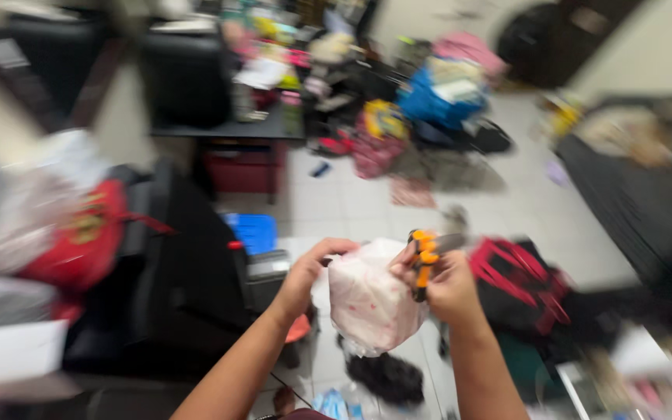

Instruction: The person uses scissors to cut plastic packaging, removes small items, and places them into a clear plastic bag on the floor.

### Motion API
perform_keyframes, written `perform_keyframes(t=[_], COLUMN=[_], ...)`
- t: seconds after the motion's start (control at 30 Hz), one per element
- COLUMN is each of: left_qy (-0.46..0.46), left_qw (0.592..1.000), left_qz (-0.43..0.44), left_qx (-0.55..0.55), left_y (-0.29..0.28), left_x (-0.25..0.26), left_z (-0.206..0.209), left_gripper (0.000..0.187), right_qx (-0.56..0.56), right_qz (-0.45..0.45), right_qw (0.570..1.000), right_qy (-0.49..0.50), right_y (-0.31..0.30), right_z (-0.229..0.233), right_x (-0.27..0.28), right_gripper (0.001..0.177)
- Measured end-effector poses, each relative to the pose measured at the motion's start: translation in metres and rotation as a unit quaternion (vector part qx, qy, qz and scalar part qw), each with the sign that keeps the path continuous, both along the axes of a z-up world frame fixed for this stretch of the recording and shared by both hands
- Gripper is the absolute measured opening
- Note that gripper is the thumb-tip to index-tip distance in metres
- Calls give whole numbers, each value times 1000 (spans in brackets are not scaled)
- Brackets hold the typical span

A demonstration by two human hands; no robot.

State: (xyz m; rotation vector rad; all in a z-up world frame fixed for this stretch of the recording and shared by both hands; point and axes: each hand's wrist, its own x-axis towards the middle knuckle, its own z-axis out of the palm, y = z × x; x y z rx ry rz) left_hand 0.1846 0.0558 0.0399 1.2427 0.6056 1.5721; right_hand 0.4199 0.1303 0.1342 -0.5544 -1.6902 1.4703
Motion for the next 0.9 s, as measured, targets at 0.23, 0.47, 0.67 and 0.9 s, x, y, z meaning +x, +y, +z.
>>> perform_keyframes(t=[0.23, 0.47, 0.67, 0.9], left_qy=[439, 551, 403, 176], left_qw=[893, 799, 873, 915], left_qz=[-32, -178, -261, -310], left_qx=[96, 160, -82, -189], left_y=[-4, -48, -44, -29], left_x=[211, 359, 407, 433], left_z=[8, -31, -48, -99], left_gripper=[57, 27, 33, 26], right_qx=[86, 153, -12, -322], right_qz=[-190, -307, -509, -235], right_qw=[913, 845, 838, 900], right_qy=[-350, -410, -196, 175], right_y=[-84, -184, -285, -367], right_z=[-19, -36, -78, -155], right_x=[186, 303, 357, 342], right_gripper=[23, 35, 21, 63])
